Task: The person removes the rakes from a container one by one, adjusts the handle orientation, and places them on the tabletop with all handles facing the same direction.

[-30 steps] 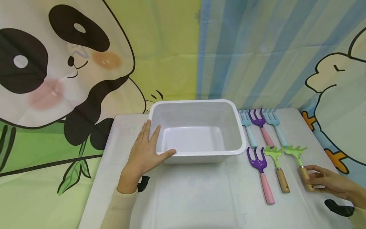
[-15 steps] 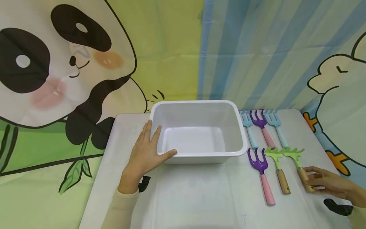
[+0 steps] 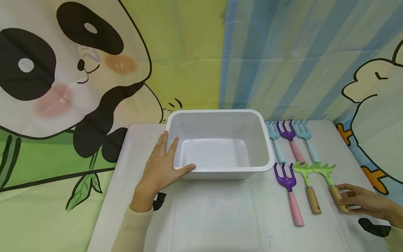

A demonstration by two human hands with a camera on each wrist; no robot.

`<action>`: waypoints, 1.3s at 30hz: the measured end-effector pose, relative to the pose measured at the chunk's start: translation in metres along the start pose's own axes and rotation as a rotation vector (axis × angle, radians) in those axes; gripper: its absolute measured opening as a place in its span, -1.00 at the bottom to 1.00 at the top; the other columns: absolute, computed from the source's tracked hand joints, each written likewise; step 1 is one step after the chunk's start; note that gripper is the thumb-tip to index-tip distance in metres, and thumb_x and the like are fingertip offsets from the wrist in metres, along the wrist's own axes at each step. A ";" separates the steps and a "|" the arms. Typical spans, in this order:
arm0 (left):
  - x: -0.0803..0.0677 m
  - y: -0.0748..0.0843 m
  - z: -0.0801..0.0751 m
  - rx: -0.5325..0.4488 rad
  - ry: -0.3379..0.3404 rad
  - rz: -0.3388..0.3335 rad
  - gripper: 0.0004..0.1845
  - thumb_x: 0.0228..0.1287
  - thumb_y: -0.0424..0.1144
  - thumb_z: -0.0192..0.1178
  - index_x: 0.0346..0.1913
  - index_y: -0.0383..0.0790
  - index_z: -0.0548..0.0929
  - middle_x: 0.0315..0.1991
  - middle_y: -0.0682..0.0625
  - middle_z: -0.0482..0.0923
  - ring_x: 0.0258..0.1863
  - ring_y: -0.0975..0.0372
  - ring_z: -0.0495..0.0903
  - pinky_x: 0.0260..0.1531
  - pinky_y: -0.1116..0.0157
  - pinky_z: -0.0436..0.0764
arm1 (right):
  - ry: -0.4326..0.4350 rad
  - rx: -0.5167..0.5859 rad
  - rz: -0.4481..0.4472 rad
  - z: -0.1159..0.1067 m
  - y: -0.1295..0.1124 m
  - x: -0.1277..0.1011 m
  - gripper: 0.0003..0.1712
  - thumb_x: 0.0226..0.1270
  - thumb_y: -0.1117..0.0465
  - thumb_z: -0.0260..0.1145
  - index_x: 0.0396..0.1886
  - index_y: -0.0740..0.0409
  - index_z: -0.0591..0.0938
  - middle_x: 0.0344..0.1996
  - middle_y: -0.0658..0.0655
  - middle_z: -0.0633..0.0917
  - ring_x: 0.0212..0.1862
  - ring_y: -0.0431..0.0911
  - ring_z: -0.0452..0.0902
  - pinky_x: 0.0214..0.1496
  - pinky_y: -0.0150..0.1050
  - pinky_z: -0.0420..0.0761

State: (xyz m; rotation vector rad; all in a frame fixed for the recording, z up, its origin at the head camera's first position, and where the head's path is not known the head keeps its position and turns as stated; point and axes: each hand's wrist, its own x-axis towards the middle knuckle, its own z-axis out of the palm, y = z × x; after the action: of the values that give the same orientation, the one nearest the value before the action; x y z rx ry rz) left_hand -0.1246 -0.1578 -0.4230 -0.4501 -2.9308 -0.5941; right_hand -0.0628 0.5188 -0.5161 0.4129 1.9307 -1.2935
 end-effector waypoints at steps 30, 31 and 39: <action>0.003 -0.001 -0.003 -0.004 -0.015 0.001 0.20 0.05 0.63 0.03 0.55 -0.20 0.20 0.60 -0.23 -0.28 0.57 -0.05 -0.23 0.46 -0.11 -0.07 | 0.111 -0.224 -0.129 0.000 -0.024 0.000 -0.36 0.53 0.25 0.18 0.30 0.64 0.15 -0.01 0.33 0.57 0.00 0.13 0.57 0.03 0.07 0.64; 0.003 -0.002 -0.003 -0.006 -0.013 0.002 0.21 0.05 0.63 0.04 0.55 -0.21 0.20 0.60 -0.24 -0.27 0.56 -0.06 -0.23 0.45 -0.12 -0.07 | 0.116 -0.233 -0.138 0.001 -0.026 -0.001 -0.37 0.54 0.25 0.16 0.30 0.64 0.15 -0.01 0.33 0.57 0.01 0.13 0.57 0.03 0.06 0.64; 0.004 0.001 -0.009 -0.036 0.036 -0.020 0.24 0.09 0.60 0.05 0.56 -0.31 0.11 0.58 -0.23 -0.13 0.55 -0.07 -0.10 0.45 -0.12 -0.03 | 0.221 -0.284 -0.254 0.020 -0.042 -0.003 -0.41 0.63 0.16 0.05 0.32 0.60 0.19 0.07 0.46 0.50 -0.06 0.04 0.60 -0.06 -0.14 0.69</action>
State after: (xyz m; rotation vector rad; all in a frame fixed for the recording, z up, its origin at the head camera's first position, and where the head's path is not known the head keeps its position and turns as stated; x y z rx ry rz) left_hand -0.1278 -0.1593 -0.4136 -0.4103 -2.8978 -0.6517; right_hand -0.0788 0.4836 -0.4905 0.1755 2.3760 -1.1404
